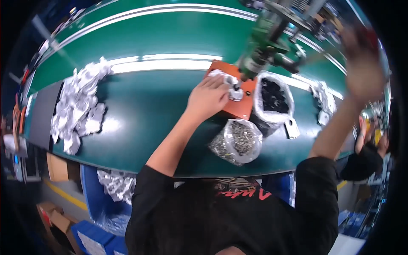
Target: Assembling plastic housing components and small inserts using a manual press machine on an assembly line.
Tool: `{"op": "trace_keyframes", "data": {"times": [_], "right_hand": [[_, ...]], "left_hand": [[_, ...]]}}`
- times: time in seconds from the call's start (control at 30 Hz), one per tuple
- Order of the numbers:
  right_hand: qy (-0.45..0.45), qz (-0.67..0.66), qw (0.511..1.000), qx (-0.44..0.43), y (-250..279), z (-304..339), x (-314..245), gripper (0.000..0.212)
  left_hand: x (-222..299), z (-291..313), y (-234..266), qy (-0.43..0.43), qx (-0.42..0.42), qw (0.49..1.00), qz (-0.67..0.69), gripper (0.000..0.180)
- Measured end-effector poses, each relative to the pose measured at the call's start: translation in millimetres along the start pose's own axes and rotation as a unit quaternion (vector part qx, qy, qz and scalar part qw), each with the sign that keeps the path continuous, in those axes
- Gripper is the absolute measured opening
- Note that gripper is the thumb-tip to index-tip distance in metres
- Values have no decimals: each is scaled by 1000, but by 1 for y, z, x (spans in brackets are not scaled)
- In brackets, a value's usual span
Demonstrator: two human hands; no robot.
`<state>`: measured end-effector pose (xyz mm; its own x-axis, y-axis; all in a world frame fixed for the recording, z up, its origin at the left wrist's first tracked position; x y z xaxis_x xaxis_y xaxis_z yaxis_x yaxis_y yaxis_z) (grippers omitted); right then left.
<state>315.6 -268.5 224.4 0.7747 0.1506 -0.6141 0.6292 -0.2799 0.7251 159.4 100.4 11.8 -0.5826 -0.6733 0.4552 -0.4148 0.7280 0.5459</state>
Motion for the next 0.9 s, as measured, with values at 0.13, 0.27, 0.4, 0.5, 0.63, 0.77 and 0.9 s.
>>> {"op": "trace_keyframes", "data": {"times": [0.13,0.27,0.4,0.5,0.63,0.77,0.9], "right_hand": [[-148,-38,936,318,-147,-210,76,44],[-238,-239,835,434,-163,-125,115,63],[-403,214,781,425,-174,1,114,55],[-550,554,537,321,-182,119,83,60],[-702,560,315,306,-196,229,18,52],[-703,544,319,328,-215,286,19,40],[-564,587,432,388,-222,296,43,17]], "left_hand": [[-27,20,4,88,-17,996,-23,31],[-21,7,-3,182,-79,980,-15,42],[-25,11,-2,211,-58,975,33,47],[-39,11,-7,164,-75,984,1,52],[-56,-3,-16,213,-172,958,83,52],[-45,-31,-12,252,-253,920,160,51],[-30,-58,12,187,-236,953,-30,42]]}}
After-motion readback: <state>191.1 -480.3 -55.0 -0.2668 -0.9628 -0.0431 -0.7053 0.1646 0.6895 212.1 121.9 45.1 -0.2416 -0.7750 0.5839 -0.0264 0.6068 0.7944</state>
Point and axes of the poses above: each hand's wrist, its own z-axis away from the middle knuckle, its own y-axis out of the back of the hand, x = y × z, the point moved 8 cm from there along -z, towards the middle knuckle, and after that the axes turned 13 degrees about z, right-handed, at the moved point
